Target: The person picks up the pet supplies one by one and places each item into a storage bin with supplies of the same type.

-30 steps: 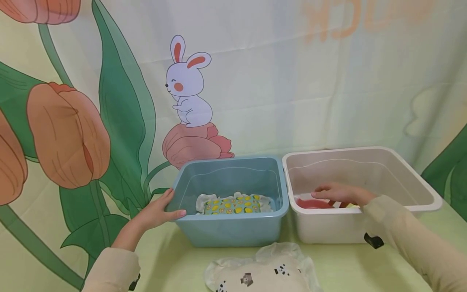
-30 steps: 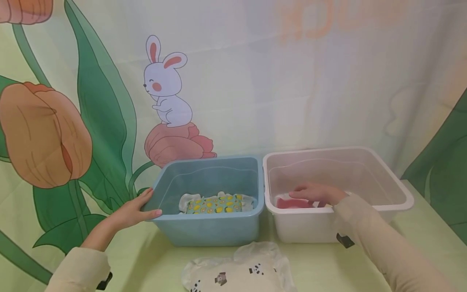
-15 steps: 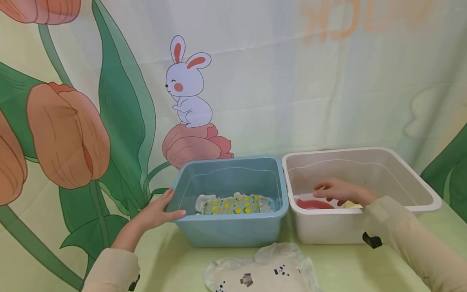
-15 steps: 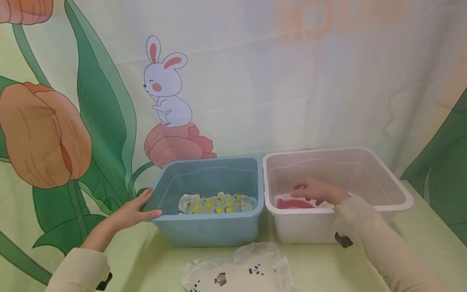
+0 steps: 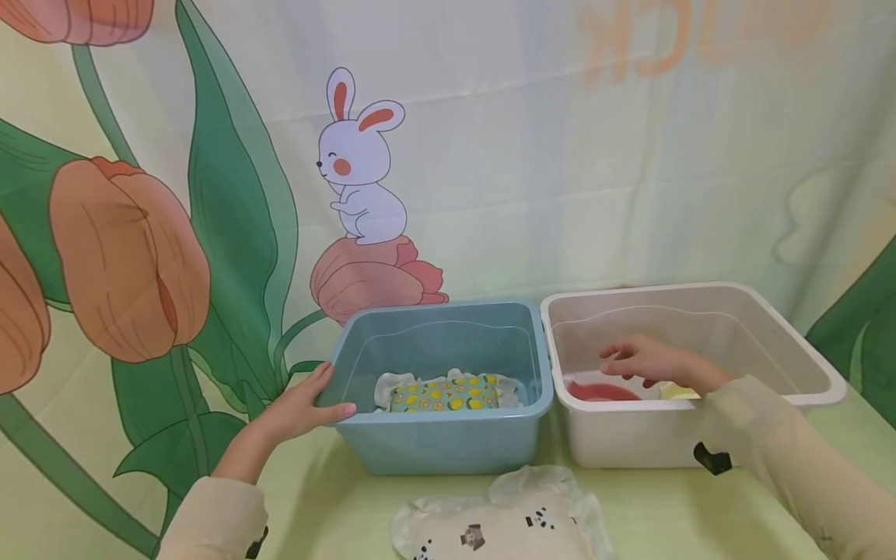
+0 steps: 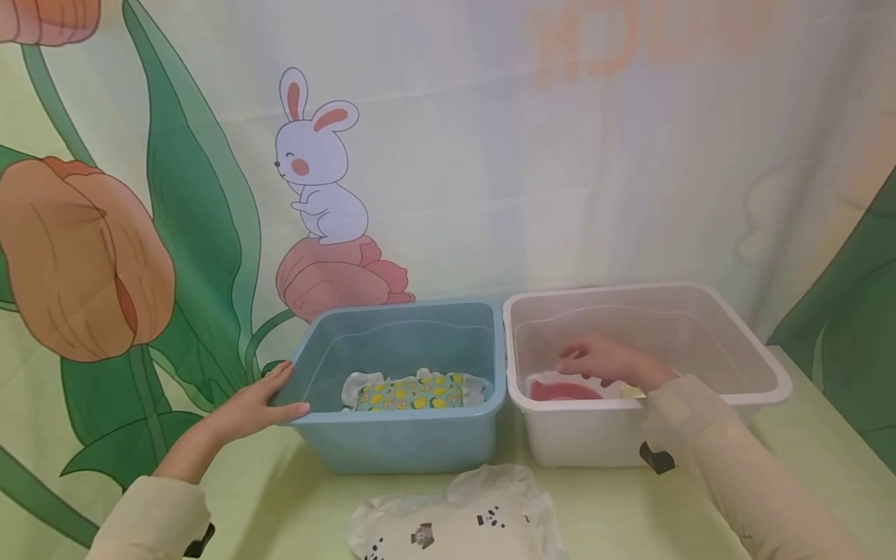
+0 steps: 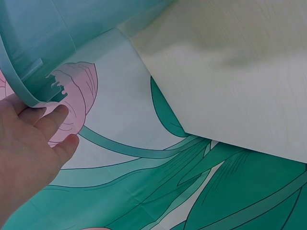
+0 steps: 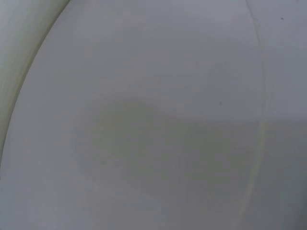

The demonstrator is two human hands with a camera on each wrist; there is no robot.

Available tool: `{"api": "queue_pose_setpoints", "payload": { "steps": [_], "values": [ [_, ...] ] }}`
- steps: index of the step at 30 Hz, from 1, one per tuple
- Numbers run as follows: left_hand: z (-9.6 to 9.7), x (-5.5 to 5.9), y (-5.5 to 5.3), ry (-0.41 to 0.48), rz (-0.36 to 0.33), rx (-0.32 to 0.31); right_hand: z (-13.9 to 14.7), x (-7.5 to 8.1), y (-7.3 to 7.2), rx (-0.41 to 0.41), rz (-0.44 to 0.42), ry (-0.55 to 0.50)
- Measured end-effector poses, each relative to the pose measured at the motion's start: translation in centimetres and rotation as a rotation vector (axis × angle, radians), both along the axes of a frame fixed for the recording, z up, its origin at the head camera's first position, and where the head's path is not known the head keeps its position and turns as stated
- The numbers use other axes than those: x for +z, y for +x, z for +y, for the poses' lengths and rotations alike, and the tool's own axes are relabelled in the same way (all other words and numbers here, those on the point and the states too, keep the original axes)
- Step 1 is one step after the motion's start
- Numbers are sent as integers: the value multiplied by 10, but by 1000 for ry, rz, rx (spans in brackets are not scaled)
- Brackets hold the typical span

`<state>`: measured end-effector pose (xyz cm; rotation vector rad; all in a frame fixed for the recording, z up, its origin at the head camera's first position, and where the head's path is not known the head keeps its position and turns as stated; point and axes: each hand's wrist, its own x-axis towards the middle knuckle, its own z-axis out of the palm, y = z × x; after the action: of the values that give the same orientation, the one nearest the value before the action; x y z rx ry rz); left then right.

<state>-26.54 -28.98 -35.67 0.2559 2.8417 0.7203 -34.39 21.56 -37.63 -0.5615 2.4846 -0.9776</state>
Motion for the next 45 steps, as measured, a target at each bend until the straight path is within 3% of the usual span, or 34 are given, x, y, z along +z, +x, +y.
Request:
{"api": "queue_pose_setpoints", "payload": {
  "steps": [34,45],
  "values": [
    [2,3,1,-2,1,-8,0,21,17,-21,112,-172],
    [1,0,0,4,1,-7,-5,29,28,-17,139,-161]
  ]
}}
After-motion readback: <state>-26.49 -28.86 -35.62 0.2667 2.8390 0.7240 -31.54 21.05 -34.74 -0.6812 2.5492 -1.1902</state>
